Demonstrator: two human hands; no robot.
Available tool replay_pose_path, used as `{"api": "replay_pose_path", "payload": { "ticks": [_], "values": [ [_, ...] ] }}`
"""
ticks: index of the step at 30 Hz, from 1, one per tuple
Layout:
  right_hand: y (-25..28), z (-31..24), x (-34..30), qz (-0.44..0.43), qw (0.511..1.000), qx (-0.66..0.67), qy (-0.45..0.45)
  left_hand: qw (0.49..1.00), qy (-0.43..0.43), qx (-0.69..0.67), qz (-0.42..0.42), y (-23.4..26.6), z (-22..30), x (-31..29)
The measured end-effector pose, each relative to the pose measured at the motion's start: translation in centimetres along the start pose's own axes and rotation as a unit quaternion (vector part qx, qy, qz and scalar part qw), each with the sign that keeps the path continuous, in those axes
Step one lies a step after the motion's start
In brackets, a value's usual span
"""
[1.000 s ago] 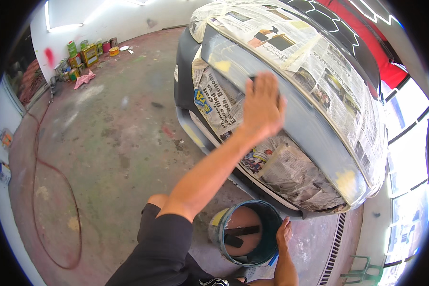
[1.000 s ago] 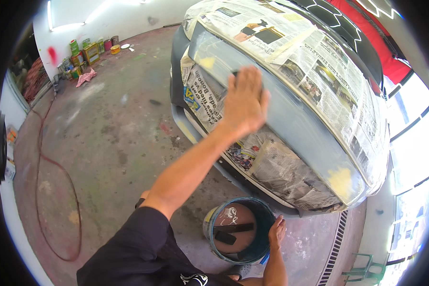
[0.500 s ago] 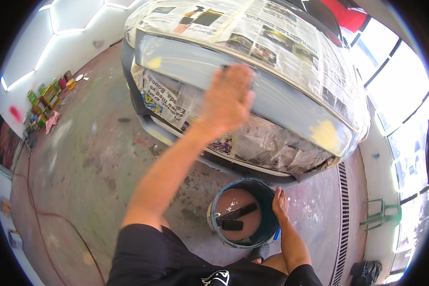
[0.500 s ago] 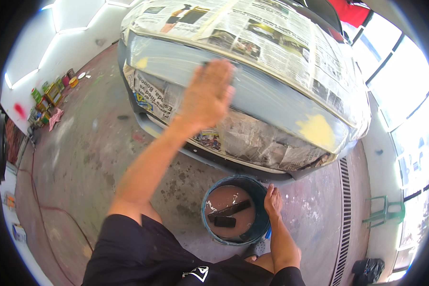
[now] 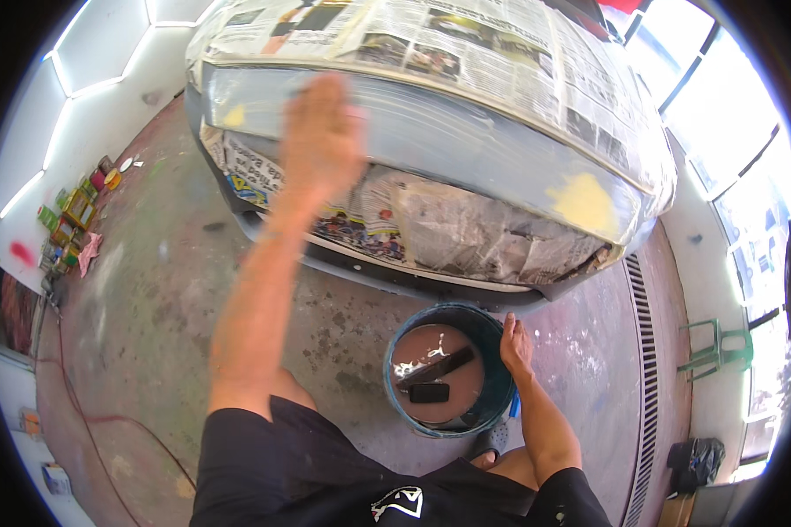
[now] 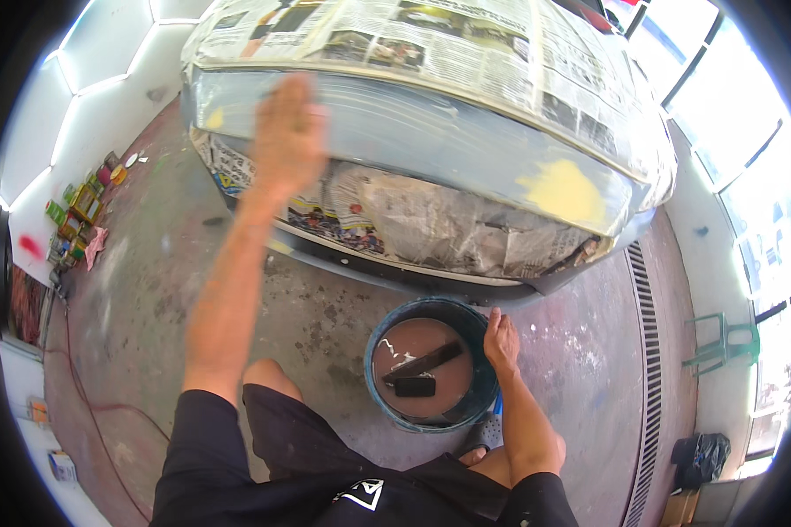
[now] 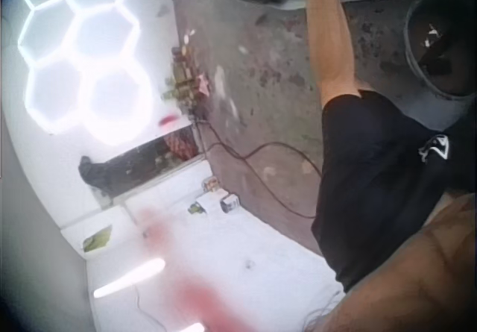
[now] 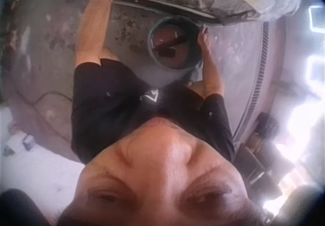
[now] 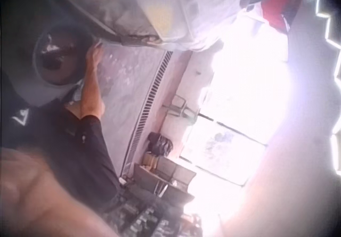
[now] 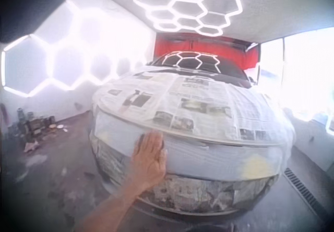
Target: The person sands a car bumper with a sanding block, repeatedly dipping the block into a bucket of water. The bumper is partially masked with newspaper. The person works on the front and side edges of the bumper, rinsing the block periodically.
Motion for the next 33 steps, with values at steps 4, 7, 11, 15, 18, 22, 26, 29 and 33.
{"api": "replay_pose_path", "payload": {
  "ticks": [4,7,11,15,18,22,26,29,33],
  "values": [
    [-0.8,-1.2,-0.2,0.003,1.0,-0.003,0.012,0.996,0.068,0.003,0.059,-0.5,1.7,-1.0],
    [-1.3,-2.8,0.3,-0.005,1.0,-0.009,0.021,0.985,-0.132,-0.036,0.101,-2.5,17.9,-3.9],
    [-0.5,-0.2,0.4,0.008,1.0,-0.012,0.007,0.969,-0.224,-0.083,0.066,-1.7,18.4,-4.2],
    [-0.5,-0.1,0.4,0.021,1.0,0.004,0.006,0.994,-0.045,0.045,0.093,1.0,0.6,-2.2],
    [-0.7,-1.4,0.5,-0.006,1.0,0.011,0.02,0.993,-0.056,0.029,0.103,-0.3,5.6,-2.2],
    [-0.9,-1.8,0.6,-0.018,0.999,0.043,0.0,0.978,-0.203,-0.026,0.026,-4.0,21.8,-3.0],
    [-1.0,1.9,0.6,-0.044,0.995,0.073,-0.051,0.956,-0.294,0.005,0.007,-3.3,21.1,-3.0],
    [-1.1,1.7,0.4,-0.035,0.992,0.112,-0.055,0.982,-0.185,0.042,-0.006,-1.3,12.9,-1.6],
    [-0.4,-1.0,-0.2,-0.043,0.99,0.129,-0.035,0.963,-0.267,0.017,0.041,-3.5,21.1,-2.0]
  ]
}}
Point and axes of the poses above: each hand's wrist, its own x-axis towards the middle knuckle, its own y-axis out of the back of the hand, z = x × y, the point moved 9 cm from there along x, towards the middle knuckle, and after that the axes turned 7 degrees about -z, right-handed, at the moved point
